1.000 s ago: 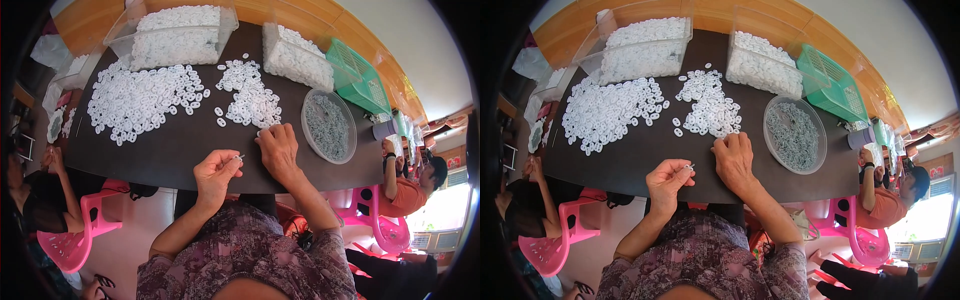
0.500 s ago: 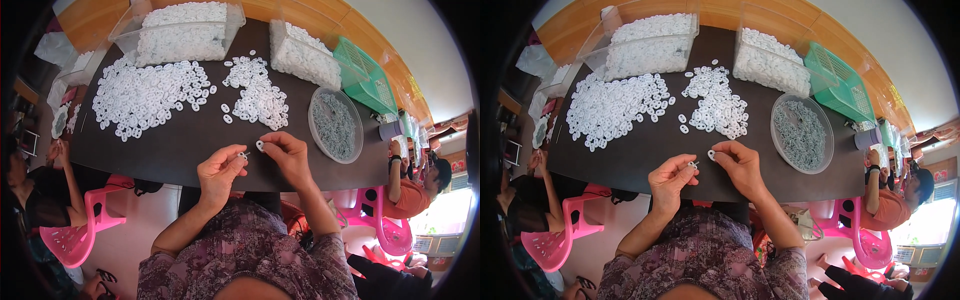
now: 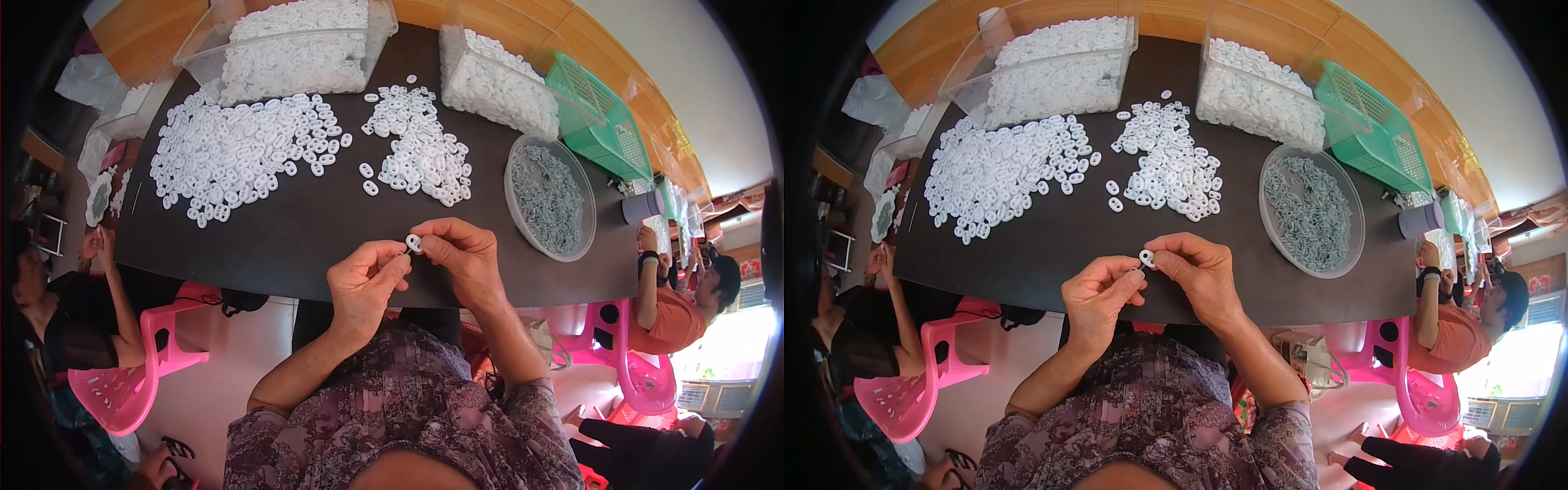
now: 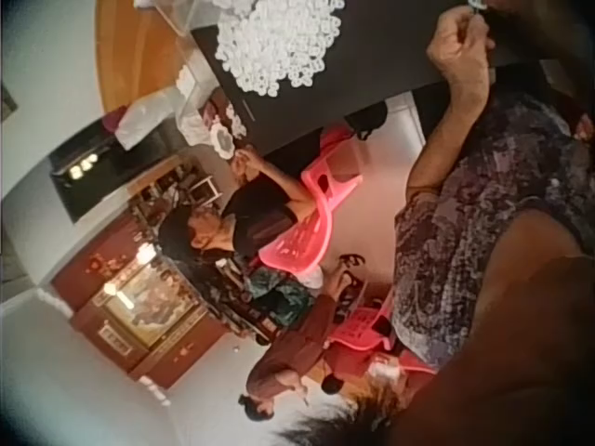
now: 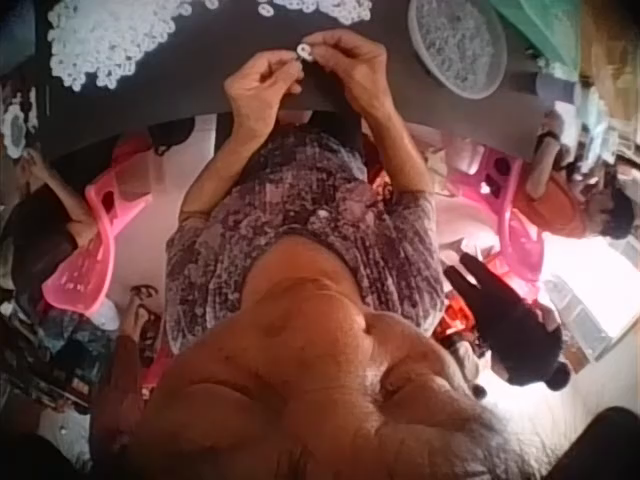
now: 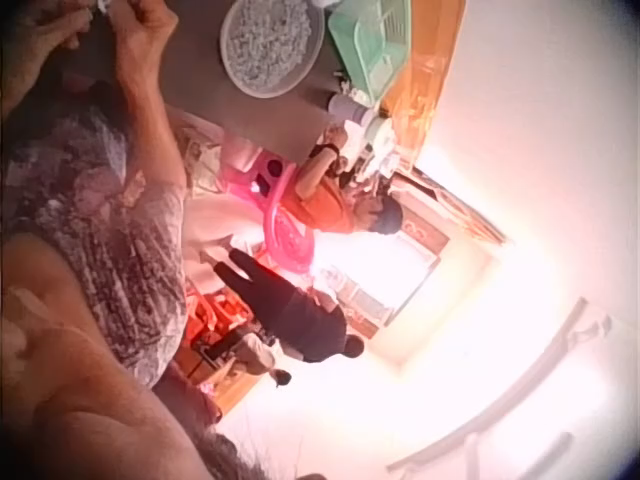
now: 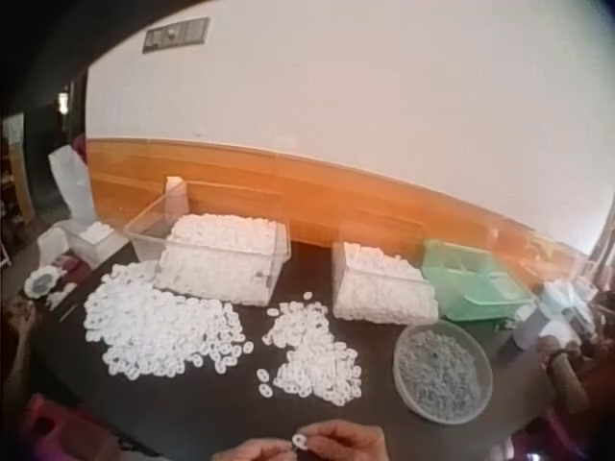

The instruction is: Assembling small white plastic components with metal pins/screws by hand at a workstation.

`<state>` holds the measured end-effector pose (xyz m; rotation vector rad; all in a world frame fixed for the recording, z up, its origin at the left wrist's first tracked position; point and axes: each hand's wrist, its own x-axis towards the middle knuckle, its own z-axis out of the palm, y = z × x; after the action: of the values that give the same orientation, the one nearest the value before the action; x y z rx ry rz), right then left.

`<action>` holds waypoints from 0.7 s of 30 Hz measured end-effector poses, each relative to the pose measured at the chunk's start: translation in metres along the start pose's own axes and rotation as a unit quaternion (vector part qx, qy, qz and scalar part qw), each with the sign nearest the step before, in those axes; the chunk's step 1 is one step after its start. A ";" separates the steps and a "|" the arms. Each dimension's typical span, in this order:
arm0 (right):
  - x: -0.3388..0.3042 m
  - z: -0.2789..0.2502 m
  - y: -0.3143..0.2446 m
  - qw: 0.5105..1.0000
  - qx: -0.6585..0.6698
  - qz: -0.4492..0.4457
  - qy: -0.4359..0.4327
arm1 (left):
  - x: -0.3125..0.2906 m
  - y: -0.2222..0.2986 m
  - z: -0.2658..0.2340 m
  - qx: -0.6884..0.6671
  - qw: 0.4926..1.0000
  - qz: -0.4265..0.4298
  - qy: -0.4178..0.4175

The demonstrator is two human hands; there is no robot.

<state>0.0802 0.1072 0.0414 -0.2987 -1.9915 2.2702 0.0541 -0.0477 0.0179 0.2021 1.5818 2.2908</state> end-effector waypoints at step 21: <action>-0.007 0.004 0.005 0.992 -0.109 -0.068 0.001 | 0.001 -0.011 0.004 0.005 0.999 0.050 -0.009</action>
<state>0.0869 0.1015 0.0376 -0.1771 -2.1886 1.9747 0.0570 -0.0406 0.0087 0.3103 1.6078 2.3506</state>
